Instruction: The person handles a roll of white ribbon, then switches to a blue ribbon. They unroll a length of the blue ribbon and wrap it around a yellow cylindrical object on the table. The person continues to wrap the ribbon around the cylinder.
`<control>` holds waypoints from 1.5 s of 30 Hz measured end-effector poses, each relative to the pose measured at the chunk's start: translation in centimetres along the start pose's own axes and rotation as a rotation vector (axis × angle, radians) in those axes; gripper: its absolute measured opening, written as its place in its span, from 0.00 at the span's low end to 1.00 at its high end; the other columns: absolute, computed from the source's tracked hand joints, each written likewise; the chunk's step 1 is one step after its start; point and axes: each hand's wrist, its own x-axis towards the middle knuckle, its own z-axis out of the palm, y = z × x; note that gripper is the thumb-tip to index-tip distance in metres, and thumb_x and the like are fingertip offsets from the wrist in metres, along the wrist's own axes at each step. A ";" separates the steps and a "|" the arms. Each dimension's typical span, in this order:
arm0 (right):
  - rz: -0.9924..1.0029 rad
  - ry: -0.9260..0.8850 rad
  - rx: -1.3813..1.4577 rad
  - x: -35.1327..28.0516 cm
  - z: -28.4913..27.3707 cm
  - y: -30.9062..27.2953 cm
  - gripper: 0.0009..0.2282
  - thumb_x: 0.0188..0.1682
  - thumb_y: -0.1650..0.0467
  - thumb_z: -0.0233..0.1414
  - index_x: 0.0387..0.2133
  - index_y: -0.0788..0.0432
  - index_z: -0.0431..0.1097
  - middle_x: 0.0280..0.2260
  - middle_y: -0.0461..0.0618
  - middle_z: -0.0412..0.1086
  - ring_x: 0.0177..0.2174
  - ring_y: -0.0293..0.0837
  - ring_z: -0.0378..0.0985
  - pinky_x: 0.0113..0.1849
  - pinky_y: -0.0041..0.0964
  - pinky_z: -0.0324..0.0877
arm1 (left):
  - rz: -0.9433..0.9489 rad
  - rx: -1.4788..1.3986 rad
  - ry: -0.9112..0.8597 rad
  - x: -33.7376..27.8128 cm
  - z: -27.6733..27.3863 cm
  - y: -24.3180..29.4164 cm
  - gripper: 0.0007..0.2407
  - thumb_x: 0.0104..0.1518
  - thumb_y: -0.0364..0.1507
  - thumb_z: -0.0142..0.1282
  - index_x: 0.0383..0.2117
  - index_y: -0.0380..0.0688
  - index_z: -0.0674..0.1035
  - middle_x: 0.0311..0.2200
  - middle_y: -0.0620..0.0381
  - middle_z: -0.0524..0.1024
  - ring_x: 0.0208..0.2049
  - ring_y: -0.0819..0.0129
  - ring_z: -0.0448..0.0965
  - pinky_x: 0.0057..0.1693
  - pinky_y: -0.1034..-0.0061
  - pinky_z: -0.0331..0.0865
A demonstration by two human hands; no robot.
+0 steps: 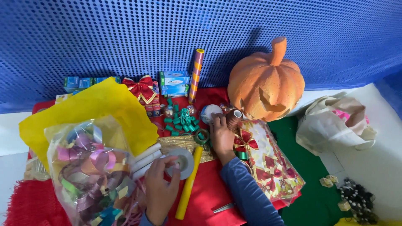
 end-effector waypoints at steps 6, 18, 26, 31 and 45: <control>-0.027 0.150 -0.068 0.0 0.1 0.1 0.14 0.55 0.63 0.52 0.52 0.52 0.68 0.50 0.50 0.69 0.28 0.53 0.79 0.16 0.47 0.71 | -0.074 -0.051 0.030 0.4 -0.5 0.3 0.09 0.58 0.28 0.57 0.44 0.48 0.82 0.42 0.55 0.82 0.45 0.63 0.81 0.48 0.69 0.79; -0.257 0.341 0.185 -0.4 -6.8 -3.0 0.14 0.53 0.67 0.59 0.51 0.57 0.71 0.50 0.49 0.75 0.37 0.43 0.83 0.24 0.38 0.75 | -0.423 0.135 -0.044 1.6 -2.5 2.7 0.15 0.63 0.39 0.53 0.53 0.51 0.75 0.40 0.54 0.80 0.39 0.63 0.83 0.45 0.68 0.81; -0.598 0.075 0.292 -3.1 -12.2 -5.5 0.17 0.50 0.67 0.63 0.51 0.55 0.68 0.50 0.50 0.73 0.29 0.41 0.81 0.23 0.34 0.74 | -0.444 0.077 -0.063 1.6 -2.7 2.8 0.17 0.64 0.42 0.46 0.55 0.53 0.74 0.41 0.55 0.80 0.40 0.63 0.83 0.46 0.69 0.80; -0.761 -0.087 0.308 -4.3 -13.0 -7.7 0.15 0.51 0.67 0.62 0.47 0.56 0.68 0.47 0.53 0.72 0.31 0.46 0.80 0.27 0.39 0.75 | -0.442 0.088 -0.066 1.5 -2.6 2.3 0.19 0.64 0.45 0.43 0.57 0.53 0.73 0.41 0.56 0.80 0.39 0.63 0.83 0.43 0.68 0.80; -0.767 -0.426 0.432 -5.1 -14.8 -9.0 0.17 0.53 0.58 0.57 0.49 0.54 0.70 0.50 0.55 0.68 0.34 0.52 0.77 0.28 0.42 0.75 | -0.420 0.209 -0.218 1.5 -2.0 0.8 0.26 0.63 0.52 0.33 0.61 0.54 0.68 0.41 0.52 0.84 0.42 0.50 0.84 0.43 0.54 0.77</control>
